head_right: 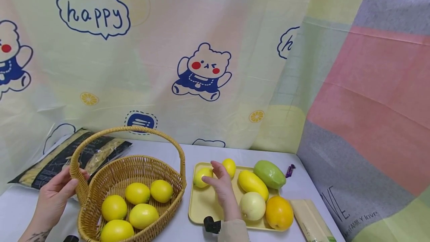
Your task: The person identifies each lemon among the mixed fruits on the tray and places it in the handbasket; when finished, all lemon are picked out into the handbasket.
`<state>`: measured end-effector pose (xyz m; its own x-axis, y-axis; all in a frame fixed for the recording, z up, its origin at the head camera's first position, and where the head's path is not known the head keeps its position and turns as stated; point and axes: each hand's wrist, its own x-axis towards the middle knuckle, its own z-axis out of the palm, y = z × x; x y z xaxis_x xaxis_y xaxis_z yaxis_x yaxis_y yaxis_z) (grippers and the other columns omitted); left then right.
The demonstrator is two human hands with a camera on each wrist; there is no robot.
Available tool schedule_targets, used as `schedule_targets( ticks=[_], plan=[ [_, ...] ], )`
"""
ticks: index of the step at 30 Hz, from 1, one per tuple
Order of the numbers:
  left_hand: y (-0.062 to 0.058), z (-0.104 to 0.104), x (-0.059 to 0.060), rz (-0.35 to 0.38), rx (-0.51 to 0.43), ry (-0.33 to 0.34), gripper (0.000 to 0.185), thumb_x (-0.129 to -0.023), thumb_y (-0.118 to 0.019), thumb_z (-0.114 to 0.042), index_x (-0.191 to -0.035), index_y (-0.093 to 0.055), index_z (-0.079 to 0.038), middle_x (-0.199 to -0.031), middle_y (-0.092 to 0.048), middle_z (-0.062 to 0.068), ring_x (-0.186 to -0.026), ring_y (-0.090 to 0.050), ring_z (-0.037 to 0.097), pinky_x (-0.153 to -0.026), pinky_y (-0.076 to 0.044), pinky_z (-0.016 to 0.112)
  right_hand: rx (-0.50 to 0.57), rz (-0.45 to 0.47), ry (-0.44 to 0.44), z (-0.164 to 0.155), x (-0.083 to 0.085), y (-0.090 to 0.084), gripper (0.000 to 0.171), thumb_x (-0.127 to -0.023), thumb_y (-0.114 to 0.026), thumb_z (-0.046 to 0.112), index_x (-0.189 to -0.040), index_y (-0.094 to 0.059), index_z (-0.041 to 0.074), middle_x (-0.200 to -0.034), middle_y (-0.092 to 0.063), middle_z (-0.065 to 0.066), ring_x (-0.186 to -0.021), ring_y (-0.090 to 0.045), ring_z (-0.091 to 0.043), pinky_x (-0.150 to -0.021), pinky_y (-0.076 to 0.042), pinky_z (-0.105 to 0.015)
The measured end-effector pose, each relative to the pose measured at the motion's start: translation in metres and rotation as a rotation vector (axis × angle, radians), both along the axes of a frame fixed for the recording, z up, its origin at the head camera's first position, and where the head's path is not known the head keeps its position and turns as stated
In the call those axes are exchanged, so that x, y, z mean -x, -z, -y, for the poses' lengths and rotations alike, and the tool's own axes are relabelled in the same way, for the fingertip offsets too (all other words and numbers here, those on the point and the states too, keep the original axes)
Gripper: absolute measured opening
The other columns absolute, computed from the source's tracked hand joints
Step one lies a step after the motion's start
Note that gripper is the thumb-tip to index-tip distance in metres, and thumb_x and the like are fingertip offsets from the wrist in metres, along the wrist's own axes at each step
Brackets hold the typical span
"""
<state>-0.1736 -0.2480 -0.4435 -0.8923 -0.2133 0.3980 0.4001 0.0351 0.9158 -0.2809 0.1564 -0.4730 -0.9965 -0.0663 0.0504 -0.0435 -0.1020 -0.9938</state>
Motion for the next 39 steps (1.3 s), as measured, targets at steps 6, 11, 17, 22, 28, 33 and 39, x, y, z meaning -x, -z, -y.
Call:
schedule_targets(
  ticks=[6,11,17,22,28,33,39],
  plan=[
    [0.000,0.000,0.000,0.017,0.000,-0.005,0.041,-0.093,-0.053,-0.005,-0.133,-0.050,-0.012,-0.099,-0.065,-0.017,-0.089,-0.062,-0.005,-0.071,-0.051,0.010,-0.023,-0.008,0.003,0.011,0.004,0.002,0.066,-0.075,-0.064,-0.010,-0.134,-0.034,-0.010,-0.143,-0.032,-0.028,-0.137,-0.023,-0.040,-0.113,-0.020,-0.049],
    [0.001,0.000,0.000,0.028,0.001,-0.011,0.040,-0.093,-0.053,-0.006,-0.133,-0.050,-0.013,-0.098,-0.065,-0.018,-0.088,-0.062,-0.005,-0.070,-0.051,0.010,-0.037,0.005,0.004,0.019,0.006,0.003,0.069,-0.073,-0.064,-0.010,-0.135,-0.033,-0.011,-0.143,-0.029,-0.029,-0.137,-0.022,-0.040,-0.114,-0.018,-0.049],
    [0.001,0.000,0.000,0.035,-0.003,-0.011,0.041,-0.093,-0.053,-0.006,-0.134,-0.048,-0.006,-0.098,-0.065,-0.017,-0.088,-0.062,-0.005,-0.070,-0.052,0.011,-0.066,0.039,0.011,0.027,0.007,0.007,0.071,-0.072,-0.066,-0.010,-0.135,-0.034,-0.010,-0.141,-0.033,-0.029,-0.133,-0.029,-0.039,-0.113,-0.021,-0.049],
    [0.000,0.000,0.000,0.035,-0.004,-0.012,0.041,-0.093,-0.053,-0.006,-0.133,-0.049,-0.009,-0.098,-0.065,-0.017,-0.088,-0.062,-0.005,-0.070,-0.052,0.010,-0.129,0.066,0.029,0.031,0.006,0.010,0.068,-0.072,-0.068,-0.008,-0.133,-0.038,-0.007,-0.137,-0.040,-0.027,-0.126,-0.039,-0.037,-0.110,-0.028,-0.049],
    [-0.001,0.000,0.000,0.030,-0.003,-0.016,0.038,-0.093,-0.053,-0.006,-0.130,-0.053,-0.014,-0.098,-0.065,-0.017,-0.087,-0.062,-0.005,-0.069,-0.052,0.011,-0.311,0.096,0.020,0.031,0.002,0.014,0.072,-0.067,-0.074,-0.005,-0.132,-0.042,-0.001,-0.132,-0.046,-0.022,-0.111,-0.048,-0.032,-0.097,-0.041,-0.045],
    [0.000,0.001,0.000,0.024,-0.013,-0.005,0.040,-0.093,-0.053,-0.005,-0.132,-0.051,-0.012,-0.098,-0.065,-0.017,-0.087,-0.062,-0.004,-0.069,-0.052,0.011,-0.409,0.120,0.005,0.031,-0.001,0.014,0.077,-0.064,-0.077,-0.004,-0.132,-0.043,0.004,-0.128,-0.047,-0.018,-0.102,-0.049,-0.029,-0.083,-0.047,-0.038],
    [0.001,0.001,0.001,0.021,-0.020,0.002,0.041,-0.093,-0.053,-0.005,-0.133,-0.049,-0.007,-0.098,-0.066,-0.017,-0.087,-0.062,-0.004,-0.069,-0.052,0.011,-0.427,0.084,-0.003,0.028,-0.004,0.010,0.077,-0.063,-0.079,-0.001,-0.131,-0.043,0.004,-0.130,-0.048,-0.018,-0.103,-0.050,-0.029,-0.083,-0.048,-0.038]
  ],
)
